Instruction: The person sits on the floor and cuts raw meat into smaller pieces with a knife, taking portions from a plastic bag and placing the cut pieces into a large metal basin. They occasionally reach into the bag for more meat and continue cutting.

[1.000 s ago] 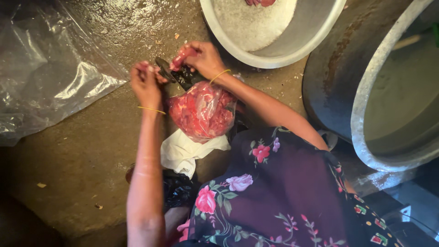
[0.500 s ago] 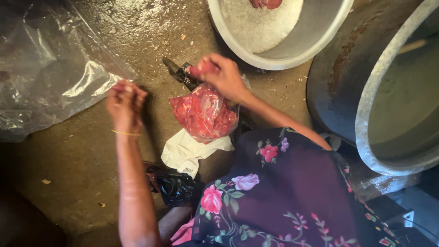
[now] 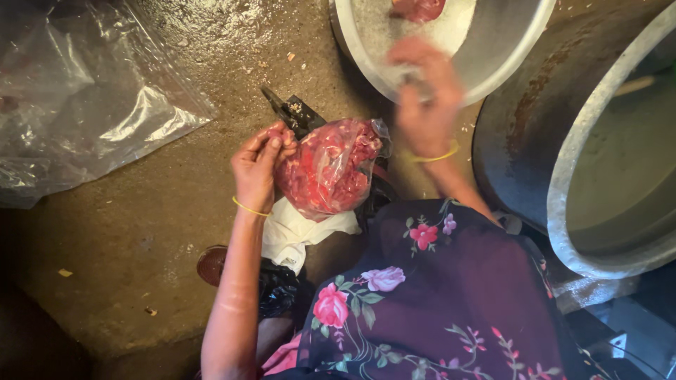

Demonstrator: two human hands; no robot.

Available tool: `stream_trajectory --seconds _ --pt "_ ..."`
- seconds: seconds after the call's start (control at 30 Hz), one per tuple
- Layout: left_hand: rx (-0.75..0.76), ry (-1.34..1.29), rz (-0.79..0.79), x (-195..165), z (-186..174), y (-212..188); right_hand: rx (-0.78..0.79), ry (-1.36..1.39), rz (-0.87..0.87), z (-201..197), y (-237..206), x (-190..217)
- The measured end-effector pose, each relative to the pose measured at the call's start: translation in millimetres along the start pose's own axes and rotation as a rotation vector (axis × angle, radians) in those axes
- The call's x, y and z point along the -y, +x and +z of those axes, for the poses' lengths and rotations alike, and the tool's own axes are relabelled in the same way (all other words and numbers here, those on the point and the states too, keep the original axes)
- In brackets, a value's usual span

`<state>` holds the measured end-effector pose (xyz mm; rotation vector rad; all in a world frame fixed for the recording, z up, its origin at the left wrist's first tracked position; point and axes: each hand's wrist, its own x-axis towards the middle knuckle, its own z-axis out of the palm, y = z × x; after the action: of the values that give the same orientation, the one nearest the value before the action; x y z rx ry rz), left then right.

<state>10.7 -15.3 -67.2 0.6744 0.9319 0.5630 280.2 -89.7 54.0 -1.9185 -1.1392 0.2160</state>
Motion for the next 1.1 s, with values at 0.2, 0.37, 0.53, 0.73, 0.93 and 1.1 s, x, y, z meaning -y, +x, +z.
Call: stream_trajectory --seconds 0.2,0.37,0.53,0.73,0.93,1.1 --pt "0.004 0.072 0.11 3.6 12.7 7.9 0.35 0.244 -0.03 80.7 -36.7 9.9" --pt "-0.034 0.109 0.222 4.3 10.1 15.1 0.437 0.435 0.223 109.2 -45.2 0.0" --pt "-0.168 0.193 0.312 9.9 13.1 21.2 0.377 0.456 0.197 117.4 -49.6 -6.0" --pt "-0.23 0.283 0.499 17.5 20.3 25.2 0.34 0.536 0.239 124.3 -50.3 -14.4" --pt "-0.321 0.351 0.563 26.4 20.4 32.1 0.318 0.609 0.234 135.0 -50.1 -24.9" --pt "-0.351 0.37 0.571 31.9 17.7 38.1 0.323 0.633 0.222 141.6 -52.3 -32.9"
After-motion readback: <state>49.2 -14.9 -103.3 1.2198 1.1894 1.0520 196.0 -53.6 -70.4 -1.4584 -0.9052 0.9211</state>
